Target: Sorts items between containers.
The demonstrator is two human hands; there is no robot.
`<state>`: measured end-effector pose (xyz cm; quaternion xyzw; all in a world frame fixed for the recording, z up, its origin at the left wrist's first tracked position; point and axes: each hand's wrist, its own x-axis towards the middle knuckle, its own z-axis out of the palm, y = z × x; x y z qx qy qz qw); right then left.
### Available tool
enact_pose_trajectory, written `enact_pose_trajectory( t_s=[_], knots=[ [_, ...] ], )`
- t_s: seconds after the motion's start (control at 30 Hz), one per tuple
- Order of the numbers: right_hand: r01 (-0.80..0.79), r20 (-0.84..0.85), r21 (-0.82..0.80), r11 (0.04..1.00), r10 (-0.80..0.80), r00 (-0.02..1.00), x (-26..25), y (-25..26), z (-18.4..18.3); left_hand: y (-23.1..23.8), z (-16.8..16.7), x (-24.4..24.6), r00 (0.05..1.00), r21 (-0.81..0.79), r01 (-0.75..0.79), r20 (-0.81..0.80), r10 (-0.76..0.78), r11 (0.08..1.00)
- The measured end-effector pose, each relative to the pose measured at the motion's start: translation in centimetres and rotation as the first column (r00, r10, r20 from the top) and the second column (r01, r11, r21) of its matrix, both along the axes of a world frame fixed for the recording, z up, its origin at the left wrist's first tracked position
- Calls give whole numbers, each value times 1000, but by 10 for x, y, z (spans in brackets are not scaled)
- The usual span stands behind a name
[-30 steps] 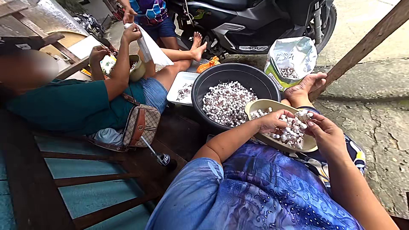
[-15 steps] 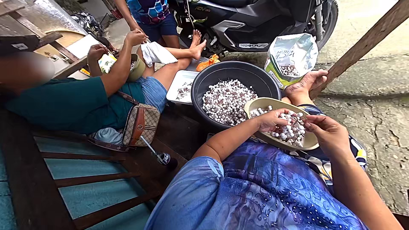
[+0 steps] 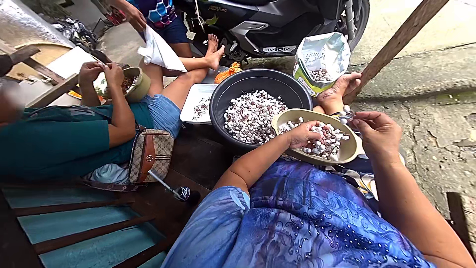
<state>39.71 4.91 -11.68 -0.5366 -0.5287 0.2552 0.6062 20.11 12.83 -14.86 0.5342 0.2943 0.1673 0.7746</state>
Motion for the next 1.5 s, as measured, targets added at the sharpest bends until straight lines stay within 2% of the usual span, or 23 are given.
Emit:
enact_pose_trajectory(
  t_s=[0.23,0.4,0.5,0.67,0.8,1.0,1.5],
  knots=[
    [-37,41,124,992,32,999,-11,14,39,0,-4,1,999,-5,4,33,-4,1000],
    [-57,161,219,974,22,987,-18,21,41,-2,-2,-3,1000,-3,-4,6,4,1000],
    [-47,269,296,954,-36,963,-16,24,50,2,-5,-1,1000,-30,-4,14,4,1000],
    [-91,421,538,838,-174,890,-13,17,86,2,-2,1,1000,-16,-12,-10,12,1000],
    [-123,485,642,757,-276,830,-17,4,106,-1,5,2,1000,-10,-1,-2,1,1000],
    [-111,535,652,750,-351,769,-15,3,104,0,4,2,999,1,17,29,-17,1000],
    [-68,559,660,748,-429,710,-16,3,93,-2,4,2,999,7,27,40,-27,1000]
  ],
)
